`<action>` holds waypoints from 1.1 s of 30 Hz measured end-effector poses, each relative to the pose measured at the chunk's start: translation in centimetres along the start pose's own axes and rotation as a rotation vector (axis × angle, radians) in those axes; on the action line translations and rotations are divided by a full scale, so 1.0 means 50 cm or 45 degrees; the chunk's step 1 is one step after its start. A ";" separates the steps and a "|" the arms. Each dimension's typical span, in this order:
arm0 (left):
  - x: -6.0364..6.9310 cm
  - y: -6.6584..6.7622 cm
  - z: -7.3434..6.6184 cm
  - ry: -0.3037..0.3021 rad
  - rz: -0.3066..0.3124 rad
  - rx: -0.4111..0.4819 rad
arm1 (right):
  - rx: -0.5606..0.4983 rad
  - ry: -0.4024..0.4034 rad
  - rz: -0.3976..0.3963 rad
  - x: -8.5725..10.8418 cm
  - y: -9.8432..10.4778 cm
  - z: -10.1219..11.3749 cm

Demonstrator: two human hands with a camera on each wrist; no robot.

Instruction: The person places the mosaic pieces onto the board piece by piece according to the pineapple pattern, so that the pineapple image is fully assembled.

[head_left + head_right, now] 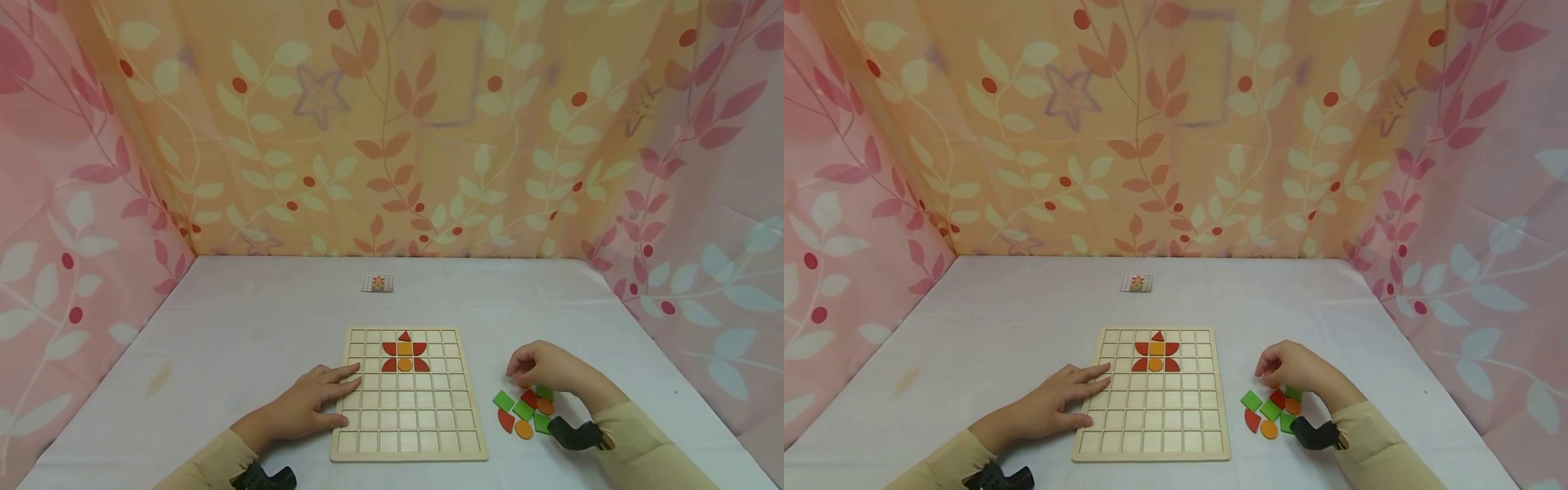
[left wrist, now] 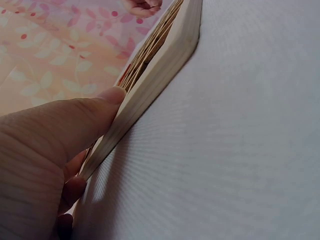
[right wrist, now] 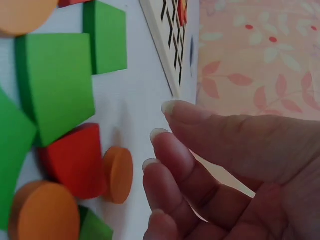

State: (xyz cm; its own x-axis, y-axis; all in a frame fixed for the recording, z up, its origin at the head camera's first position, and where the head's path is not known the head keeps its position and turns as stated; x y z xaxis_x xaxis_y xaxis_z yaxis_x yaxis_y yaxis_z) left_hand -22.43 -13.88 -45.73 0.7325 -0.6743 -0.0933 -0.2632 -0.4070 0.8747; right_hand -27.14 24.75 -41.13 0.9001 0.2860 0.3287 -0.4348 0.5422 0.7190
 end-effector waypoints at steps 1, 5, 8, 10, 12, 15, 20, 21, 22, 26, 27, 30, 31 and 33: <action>0.000 -0.001 0.001 0.002 0.001 0.000 | -0.007 0.004 0.013 0.002 -0.001 -0.003; -0.001 -0.002 0.002 0.008 0.005 -0.005 | -0.012 0.064 0.078 0.010 -0.005 -0.008; -0.001 -0.002 0.003 0.013 0.006 -0.008 | 0.010 0.099 0.081 0.012 -0.002 -0.014; -0.001 -0.002 0.003 0.015 0.007 -0.009 | 0.030 0.094 0.051 0.011 0.002 -0.021; -0.001 -0.002 0.002 0.015 0.006 -0.012 | 0.034 0.069 0.017 0.010 0.005 -0.031; -0.001 -0.002 0.001 0.017 0.006 -0.015 | 0.013 0.025 -0.022 0.008 0.008 -0.044; -0.001 -0.002 0.001 0.020 0.005 -0.010 | 0.018 -0.009 -0.080 0.002 0.008 -0.054; -0.001 -0.002 0.001 0.022 0.005 -0.008 | 0.029 -0.013 -0.091 0.001 0.007 -0.054; -0.001 -0.001 0.001 0.024 0.005 -0.007 | 0.042 -0.016 -0.100 0.000 0.006 -0.055; -0.002 -0.001 0.000 0.031 0.009 -0.008 | 0.094 -0.016 -0.127 -0.003 0.003 -0.054; -0.002 -0.001 0.000 0.032 0.008 -0.009 | 0.112 -0.006 -0.129 -0.004 0.003 -0.052; -0.002 -0.001 -0.001 0.031 0.006 -0.010 | 0.139 -0.011 -0.135 -0.003 -0.001 -0.044; -0.002 0.000 -0.001 0.031 0.006 -0.009 | 0.147 -0.014 -0.131 -0.003 -0.002 -0.041; -0.001 0.000 -0.001 0.030 0.006 -0.006 | 0.143 -0.029 -0.121 -0.004 -0.004 -0.033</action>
Point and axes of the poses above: each hand's wrist, its own x-axis away from the middle knuckle, its own y-axis out of the back of the hand, z = x × y, the point moved 5 cm from there along -x, towards the middle knuckle, and after that the axes turned 2 degrees about -y, right-handed, at the moved point
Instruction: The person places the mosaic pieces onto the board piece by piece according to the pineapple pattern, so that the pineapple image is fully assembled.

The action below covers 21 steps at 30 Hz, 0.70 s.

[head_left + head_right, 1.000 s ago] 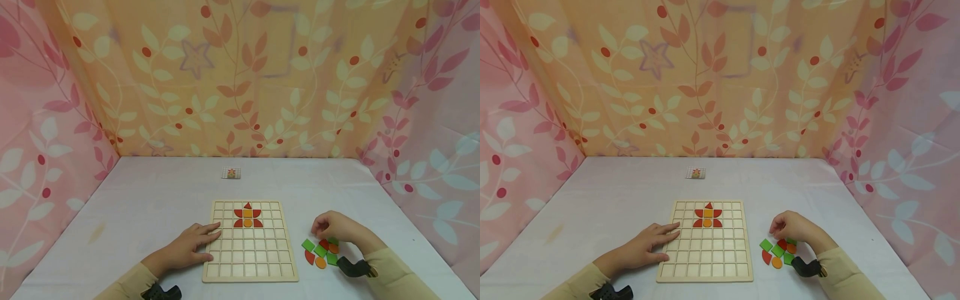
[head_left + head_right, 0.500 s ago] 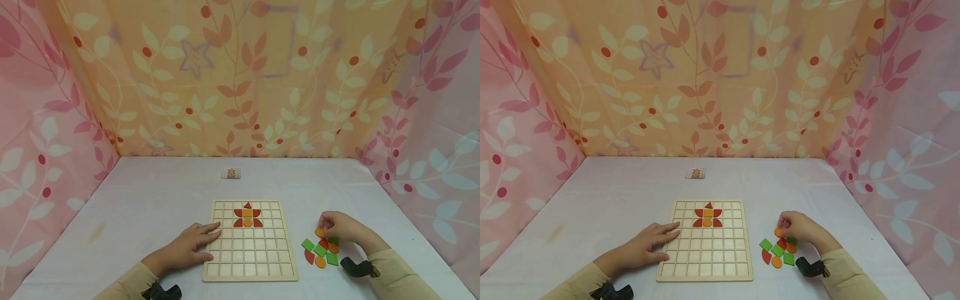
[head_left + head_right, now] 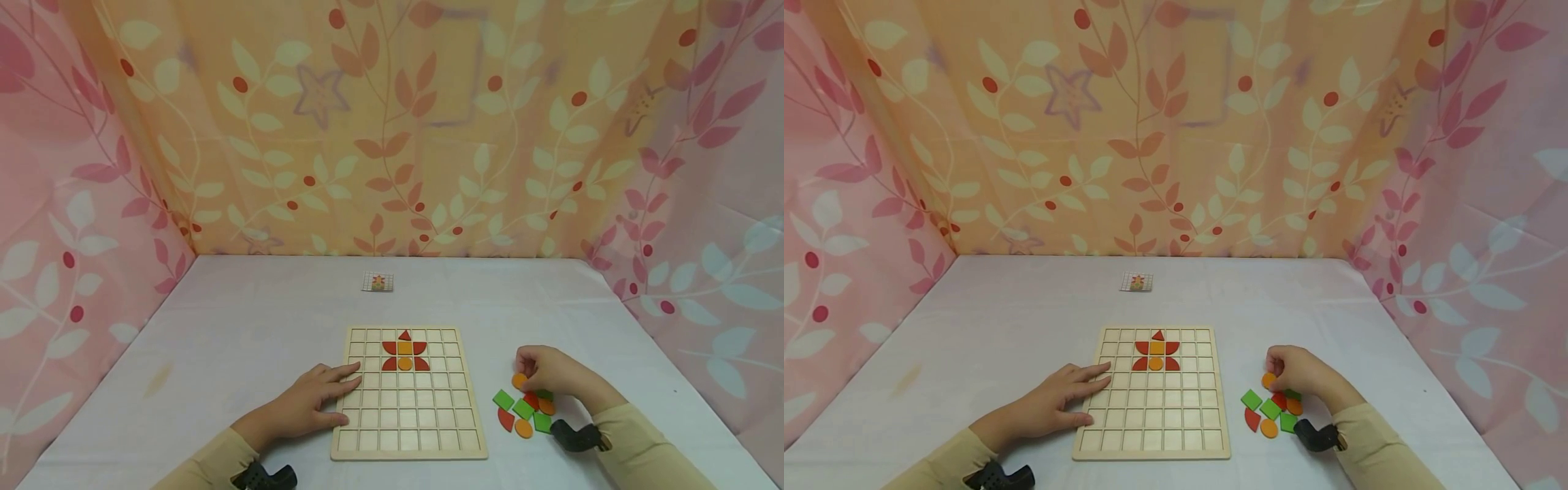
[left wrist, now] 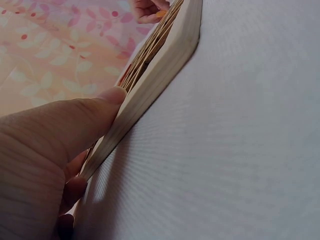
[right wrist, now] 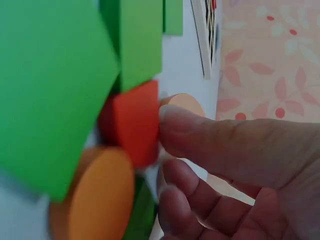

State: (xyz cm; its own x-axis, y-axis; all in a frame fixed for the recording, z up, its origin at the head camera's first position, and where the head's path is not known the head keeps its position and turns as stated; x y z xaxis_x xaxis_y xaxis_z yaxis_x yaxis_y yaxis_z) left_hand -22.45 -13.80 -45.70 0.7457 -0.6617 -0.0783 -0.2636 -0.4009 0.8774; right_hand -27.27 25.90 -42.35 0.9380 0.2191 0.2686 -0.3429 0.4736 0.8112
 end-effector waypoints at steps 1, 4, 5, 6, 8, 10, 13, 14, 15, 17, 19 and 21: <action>0.000 0.000 0.000 -0.002 -0.001 0.002 | -0.008 -0.011 0.004 -0.002 0.000 0.004; -0.001 0.001 -0.001 0.000 0.000 0.004 | -0.030 -0.002 0.011 -0.007 0.004 0.019; -0.001 0.001 -0.001 -0.001 0.001 0.004 | -0.045 0.002 0.009 -0.009 0.006 0.025; -0.001 0.001 -0.001 0.001 0.003 0.003 | -0.049 0.026 0.008 -0.011 0.009 0.033; -0.001 0.002 -0.002 0.001 0.005 0.004 | -0.063 0.048 0.000 -0.017 0.012 0.047; -0.001 0.003 -0.003 0.001 0.006 0.005 | -0.080 0.082 0.003 -0.024 0.012 0.065; -0.001 0.005 -0.004 0.001 0.003 0.006 | -0.141 0.119 0.019 -0.037 0.007 0.095; -0.001 0.005 -0.004 0.003 0.003 0.009 | -0.160 0.140 0.029 -0.042 0.004 0.107; -0.001 0.005 -0.004 0.005 0.002 0.012 | -0.181 0.162 0.041 -0.046 0.000 0.119; -0.001 0.005 -0.004 0.009 0.005 0.018 | -0.220 0.210 0.066 -0.053 -0.010 0.145; -0.001 0.005 -0.005 0.009 0.007 0.023 | -0.230 0.256 0.091 -0.060 -0.024 0.170; 0.000 0.004 -0.005 0.011 0.010 0.022 | -0.223 0.308 0.111 -0.066 -0.038 0.194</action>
Point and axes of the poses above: each hand's wrist, its own x-axis away from the middle knuckle, its own y-axis out of the back of the hand, z = x × y, the point moved 5 cm from there along -x, towards the middle knuckle, and after that the axes turned 2 degrees about -y, right-handed, at the moved point
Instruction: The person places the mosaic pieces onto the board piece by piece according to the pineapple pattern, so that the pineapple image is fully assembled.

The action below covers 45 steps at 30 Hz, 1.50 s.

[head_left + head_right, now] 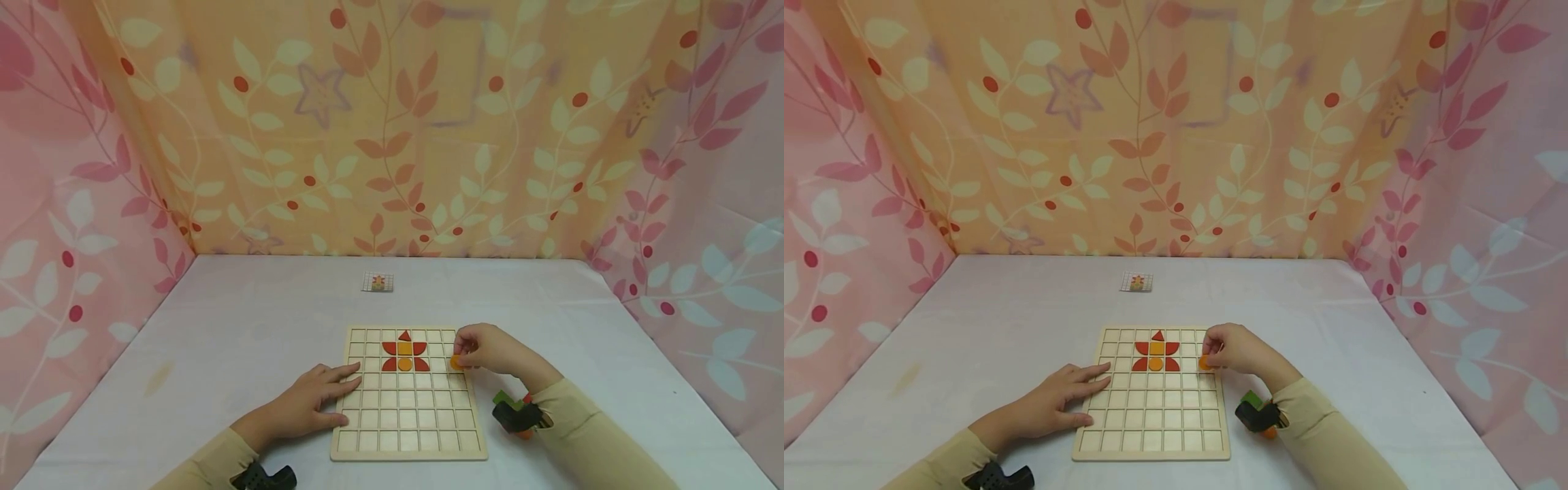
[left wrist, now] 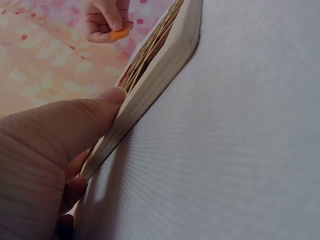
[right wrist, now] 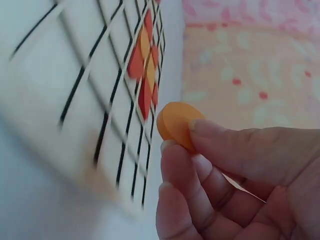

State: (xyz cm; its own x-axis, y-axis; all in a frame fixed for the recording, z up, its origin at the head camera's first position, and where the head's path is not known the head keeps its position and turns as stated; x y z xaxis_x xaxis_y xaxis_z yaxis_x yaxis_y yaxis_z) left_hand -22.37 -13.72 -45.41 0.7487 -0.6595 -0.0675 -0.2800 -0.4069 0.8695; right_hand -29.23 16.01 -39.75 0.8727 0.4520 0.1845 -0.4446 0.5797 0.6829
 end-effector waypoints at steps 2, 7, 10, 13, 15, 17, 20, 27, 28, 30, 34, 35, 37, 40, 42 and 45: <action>0.000 0.000 0.000 0.002 0.003 -0.001 | 0.029 0.032 0.018 -0.014 -0.018 0.014; -0.001 -0.002 0.001 0.002 0.006 0.002 | 0.077 0.086 0.036 -0.045 -0.057 0.040; 0.000 -0.003 0.003 -0.006 0.001 -0.005 | 0.041 0.112 0.045 -0.057 -0.075 0.057; 0.001 -0.004 0.004 -0.020 -0.007 -0.017 | 0.011 0.130 0.047 -0.067 -0.093 0.073; 0.002 -0.003 0.004 -0.025 -0.009 -0.016 | 0.007 0.135 0.039 -0.073 -0.104 0.084; 0.002 -0.002 0.002 -0.030 -0.011 -0.013 | 0.017 0.145 0.031 -0.080 -0.115 0.092; 0.002 0.001 -0.001 -0.030 -0.009 -0.006 | 0.056 0.144 0.016 -0.090 -0.129 0.099; 0.003 0.002 -0.002 -0.043 -0.020 -0.018 | 0.096 0.201 0.047 -0.101 -0.151 0.113; 0.003 0.002 -0.002 -0.045 -0.021 -0.020 | 0.089 0.197 0.058 -0.100 -0.153 0.114; 0.003 0.002 -0.002 -0.051 -0.025 -0.020 | 0.080 0.197 0.068 -0.099 -0.158 0.117; 0.003 0.003 -0.003 -0.058 -0.031 -0.022 | 0.094 0.158 0.058 -0.097 -0.163 0.118; 0.003 0.003 -0.002 -0.060 -0.032 -0.023 | 0.093 0.152 0.052 -0.097 -0.163 0.117; 0.002 0.003 -0.002 -0.061 -0.033 -0.026 | 0.109 0.145 0.037 -0.095 -0.164 0.118; 0.002 0.002 -0.001 -0.062 -0.033 -0.025 | 0.149 0.151 0.011 -0.094 -0.163 0.121; 0.002 0.001 -0.001 -0.062 -0.034 -0.026 | 0.190 0.160 -0.006 -0.094 -0.163 0.123; 0.001 0.001 0.000 -0.061 -0.033 -0.024 | 0.225 0.150 -0.011 -0.094 -0.165 0.125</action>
Point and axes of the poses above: each hand's wrist, its own x-axis away from the middle knuckle, its own y-axis out of the back of the hand, z = x × y, the point moved 5 cm from there along -x, towards the middle knuckle, and after that the axes turned 2 degrees about -y, right-handed, at the moved point
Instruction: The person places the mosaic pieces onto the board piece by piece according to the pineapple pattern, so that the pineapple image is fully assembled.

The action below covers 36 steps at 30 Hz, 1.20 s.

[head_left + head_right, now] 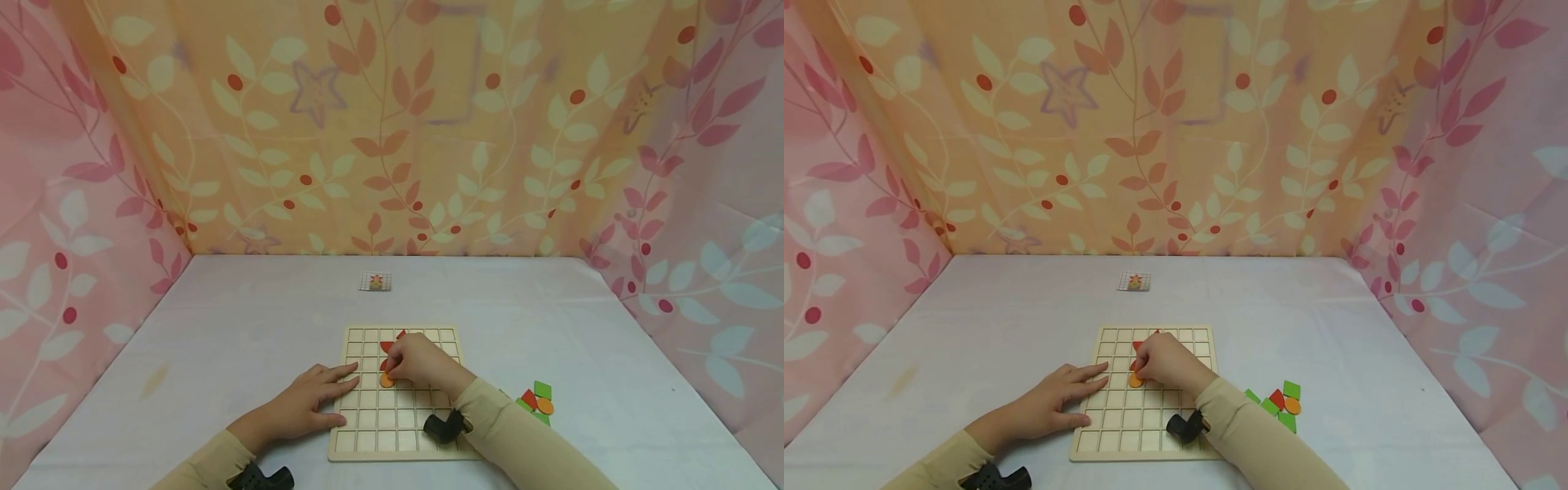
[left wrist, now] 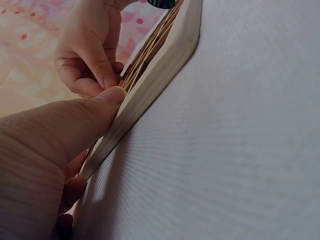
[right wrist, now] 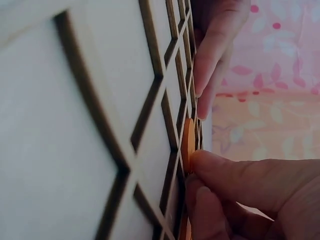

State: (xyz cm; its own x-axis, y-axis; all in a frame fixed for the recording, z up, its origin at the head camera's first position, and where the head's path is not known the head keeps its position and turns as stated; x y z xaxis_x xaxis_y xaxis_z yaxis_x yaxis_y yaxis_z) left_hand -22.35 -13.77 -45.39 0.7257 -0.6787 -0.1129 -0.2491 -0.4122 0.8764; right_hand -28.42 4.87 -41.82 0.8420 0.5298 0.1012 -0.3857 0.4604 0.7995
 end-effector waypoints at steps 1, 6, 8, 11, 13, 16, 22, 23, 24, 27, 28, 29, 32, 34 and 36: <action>0.000 0.000 0.000 0.001 0.000 0.001 | 0.007 -0.007 0.003 0.000 0.000 0.001; 0.000 -0.002 0.003 0.003 0.002 0.008 | 0.025 0.002 0.023 0.000 -0.001 0.004; 0.000 -0.002 0.003 0.008 0.007 0.008 | 0.008 0.018 0.032 0.000 0.000 0.003; 0.000 -0.003 0.004 0.024 0.015 0.015 | -0.021 0.035 0.031 0.001 0.011 -0.003; -0.001 -0.003 0.004 0.035 0.019 0.023 | -0.044 0.043 0.014 0.006 0.026 -0.009; -0.002 -0.004 0.004 0.049 0.022 0.029 | -0.065 0.045 -0.011 0.018 0.053 -0.019; -0.003 -0.006 0.005 0.069 0.036 0.026 | -0.100 -0.025 -0.011 0.057 0.102 -0.059; -0.003 -0.006 0.005 0.071 0.038 0.027 | -0.089 -0.033 -0.015 0.064 0.109 -0.067; -0.003 -0.006 0.004 0.074 0.040 0.026 | -0.081 -0.049 -0.019 0.072 0.116 -0.076; -0.003 -0.005 0.004 0.075 0.041 0.025 | -0.077 -0.100 -0.029 0.093 0.133 -0.103; -0.003 -0.005 0.004 0.074 0.040 0.026 | -0.075 -0.116 -0.029 0.100 0.139 -0.112; -0.002 -0.005 0.003 0.073 0.038 0.027 | -0.080 -0.131 -0.028 0.107 0.144 -0.121; -0.001 -0.004 0.003 0.064 0.032 0.022 | -0.079 -0.150 -0.019 0.130 0.157 -0.147; -0.001 -0.004 0.002 0.059 0.029 0.019 | -0.066 -0.149 -0.005 0.145 0.164 -0.162; -0.001 -0.003 0.002 0.057 0.028 0.017 | -0.062 -0.148 0.012 0.160 0.167 -0.174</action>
State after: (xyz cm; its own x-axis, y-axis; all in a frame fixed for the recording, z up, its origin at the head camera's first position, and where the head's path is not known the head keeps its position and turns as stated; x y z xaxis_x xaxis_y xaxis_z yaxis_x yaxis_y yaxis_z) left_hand -22.41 -13.74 -45.56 0.7477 -0.6601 -0.0725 -0.2735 -0.4057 0.8721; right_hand -28.19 19.16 -39.49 0.8753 0.4494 0.1785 -0.4091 0.4914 0.7689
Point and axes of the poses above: each hand's wrist, its own x-axis away from the middle knuckle, its own y-axis out of the back of the hand, z = x × y, the point moved 5 cm from there along -x, towards the middle knuckle, and after that the axes turned 2 degrees about -y, right-handed, at the moved point
